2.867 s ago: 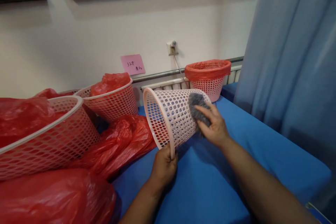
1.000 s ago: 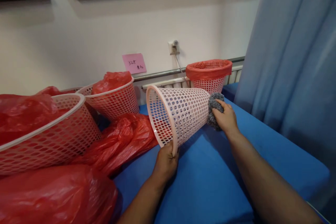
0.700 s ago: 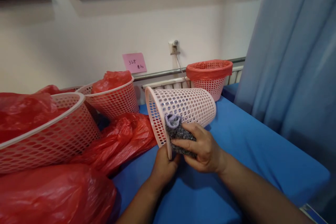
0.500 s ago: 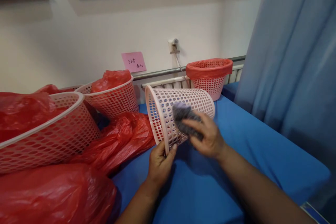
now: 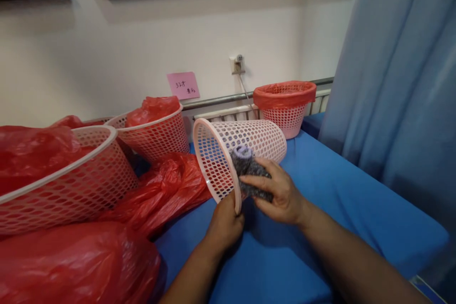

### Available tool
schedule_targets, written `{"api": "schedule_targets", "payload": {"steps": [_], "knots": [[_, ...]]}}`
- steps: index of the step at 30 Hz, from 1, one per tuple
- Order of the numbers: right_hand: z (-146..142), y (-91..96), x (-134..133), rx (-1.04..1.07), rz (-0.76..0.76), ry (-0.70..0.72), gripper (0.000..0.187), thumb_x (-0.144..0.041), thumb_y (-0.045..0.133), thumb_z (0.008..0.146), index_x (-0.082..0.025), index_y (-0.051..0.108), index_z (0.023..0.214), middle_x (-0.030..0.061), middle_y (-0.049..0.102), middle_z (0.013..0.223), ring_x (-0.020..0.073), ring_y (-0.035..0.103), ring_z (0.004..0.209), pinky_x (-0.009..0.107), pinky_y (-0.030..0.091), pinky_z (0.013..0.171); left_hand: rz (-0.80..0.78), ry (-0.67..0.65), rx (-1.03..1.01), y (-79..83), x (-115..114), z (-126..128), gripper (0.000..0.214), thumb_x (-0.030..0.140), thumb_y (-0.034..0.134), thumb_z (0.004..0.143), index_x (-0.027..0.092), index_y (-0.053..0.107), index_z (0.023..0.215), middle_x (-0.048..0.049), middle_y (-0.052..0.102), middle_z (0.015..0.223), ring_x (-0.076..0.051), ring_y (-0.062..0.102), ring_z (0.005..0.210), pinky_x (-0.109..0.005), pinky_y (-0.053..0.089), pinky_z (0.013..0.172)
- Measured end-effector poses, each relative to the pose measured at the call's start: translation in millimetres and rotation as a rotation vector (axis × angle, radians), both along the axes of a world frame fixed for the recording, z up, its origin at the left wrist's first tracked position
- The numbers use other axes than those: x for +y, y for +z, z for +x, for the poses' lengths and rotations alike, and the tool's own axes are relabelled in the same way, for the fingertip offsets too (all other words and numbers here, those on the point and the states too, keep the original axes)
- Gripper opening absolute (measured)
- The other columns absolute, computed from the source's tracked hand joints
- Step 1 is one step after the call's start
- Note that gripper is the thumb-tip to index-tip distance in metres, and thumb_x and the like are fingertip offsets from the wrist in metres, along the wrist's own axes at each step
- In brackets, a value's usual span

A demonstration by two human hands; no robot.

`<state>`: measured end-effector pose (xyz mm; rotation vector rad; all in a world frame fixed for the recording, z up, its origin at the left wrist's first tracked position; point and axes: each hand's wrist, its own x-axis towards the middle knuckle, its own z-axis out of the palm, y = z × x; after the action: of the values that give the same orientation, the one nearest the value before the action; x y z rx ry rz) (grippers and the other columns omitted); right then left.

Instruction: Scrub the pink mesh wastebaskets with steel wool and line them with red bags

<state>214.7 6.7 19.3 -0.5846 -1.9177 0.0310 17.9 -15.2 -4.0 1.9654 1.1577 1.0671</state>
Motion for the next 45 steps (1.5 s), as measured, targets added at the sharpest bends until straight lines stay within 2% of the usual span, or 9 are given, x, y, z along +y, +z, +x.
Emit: {"api": "schedule_targets", "payload": {"steps": [5, 10, 13, 18, 24, 27, 32, 34, 45], "knots": [[-3.3, -2.2, 0.0, -0.016, -0.009, 0.027, 0.051, -0.016, 0.062, 0.078, -0.029, 0.068, 0.127, 0.0097, 0.056, 0.14, 0.0275, 0.062, 0.118, 0.048, 0.055, 0.099, 0.008, 0.166, -0.288, 3.7, -6.0, -2.0, 0.032, 0.028, 0.064, 0.09, 0.017, 0.07, 0.12, -0.0091, 0.076, 0.118, -0.026, 0.071, 0.107, -0.039, 0.055, 0.099], [39.6, -17.2, 53.7, 0.4, -0.359, -0.562, 0.047, -0.027, 0.06, 0.08, -0.023, 0.07, 0.126, 0.0128, 0.062, 0.13, 0.0318, 0.061, 0.122, 0.054, 0.047, 0.11, -0.015, 0.137, -0.282, 1.6, -7.7, -3.3, 0.031, 0.026, 0.064, 0.088, 0.016, 0.072, 0.117, -0.0092, 0.078, 0.116, -0.026, 0.072, 0.107, -0.039, 0.055, 0.1], [55.6, -20.5, 69.5, 0.488, -0.501, -0.684, 0.049, -0.032, 0.061, 0.079, -0.018, 0.071, 0.125, 0.0144, 0.065, 0.12, 0.0332, 0.064, 0.114, 0.057, 0.047, 0.109, 0.023, 0.119, -0.137, -1.9, -7.1, -0.8, 0.033, 0.019, 0.061, 0.085, 0.016, 0.073, 0.116, -0.0081, 0.078, 0.111, -0.026, 0.072, 0.102, -0.038, 0.056, 0.095], [21.4, -9.8, 30.4, 0.179, -0.16, -0.333, 0.05, -0.023, 0.061, 0.082, -0.024, 0.066, 0.132, 0.0136, 0.05, 0.146, 0.0316, 0.054, 0.133, 0.052, 0.045, 0.112, 0.056, 0.085, -0.01, -4.3, -2.2, 1.7, 0.039, 0.009, 0.053, 0.081, 0.018, 0.073, 0.112, -0.0076, 0.077, 0.111, -0.026, 0.07, 0.103, -0.04, 0.055, 0.095], [-16.5, 1.0, -14.5, -0.076, 0.056, 0.115, 0.05, -0.017, 0.061, 0.076, -0.025, 0.067, 0.125, 0.0116, 0.053, 0.139, 0.0272, 0.061, 0.114, 0.046, 0.056, 0.095, 0.066, 0.2, -0.149, 6.3, -6.1, -4.5, 0.027, 0.023, 0.067, 0.081, 0.015, 0.073, 0.105, -0.0049, 0.077, 0.092, -0.023, 0.07, 0.083, -0.032, 0.057, 0.078], [-10.2, -3.6, -2.7, -0.012, 0.01, 0.045, 0.049, -0.016, 0.059, 0.077, -0.025, 0.068, 0.124, 0.0109, 0.055, 0.139, 0.0265, 0.061, 0.118, 0.045, 0.054, 0.1, 0.067, 0.24, -0.257, 8.2, -7.9, -6.4, 0.028, 0.03, 0.066, 0.087, 0.015, 0.074, 0.11, -0.0061, 0.078, 0.096, -0.022, 0.072, 0.087, -0.031, 0.057, 0.081], [39.6, -22.9, 58.9, 0.456, -0.39, -0.564, 0.047, -0.029, 0.059, 0.08, -0.023, 0.069, 0.125, 0.0121, 0.061, 0.13, 0.0306, 0.059, 0.123, 0.053, 0.046, 0.111, 0.074, 0.144, -0.189, 3.4, -7.7, -4.8, 0.026, 0.028, 0.063, 0.091, 0.016, 0.074, 0.112, -0.0099, 0.079, 0.108, -0.026, 0.073, 0.1, -0.037, 0.056, 0.092], [57.3, -28.2, 77.7, 0.569, -0.578, -0.632, 0.05, -0.034, 0.061, 0.078, -0.021, 0.069, 0.125, 0.0117, 0.065, 0.121, 0.0316, 0.062, 0.115, 0.057, 0.046, 0.109, 0.104, 0.116, -0.091, 0.4, -8.1, -3.4, 0.028, 0.025, 0.062, 0.091, 0.016, 0.074, 0.114, -0.01, 0.078, 0.108, -0.026, 0.072, 0.1, -0.038, 0.056, 0.092], [-12.4, 1.5, -15.3, 0.001, 0.031, 0.086, 0.055, -0.018, 0.061, 0.079, -0.029, 0.063, 0.133, 0.0101, 0.051, 0.143, 0.0284, 0.06, 0.121, 0.048, 0.055, 0.1, 0.15, 0.033, 0.062, 3.1, -6.9, -3.0, 0.032, 0.014, 0.059, 0.084, 0.017, 0.071, 0.113, -0.0082, 0.076, 0.101, -0.025, 0.071, 0.095, -0.035, 0.057, 0.085]]}}
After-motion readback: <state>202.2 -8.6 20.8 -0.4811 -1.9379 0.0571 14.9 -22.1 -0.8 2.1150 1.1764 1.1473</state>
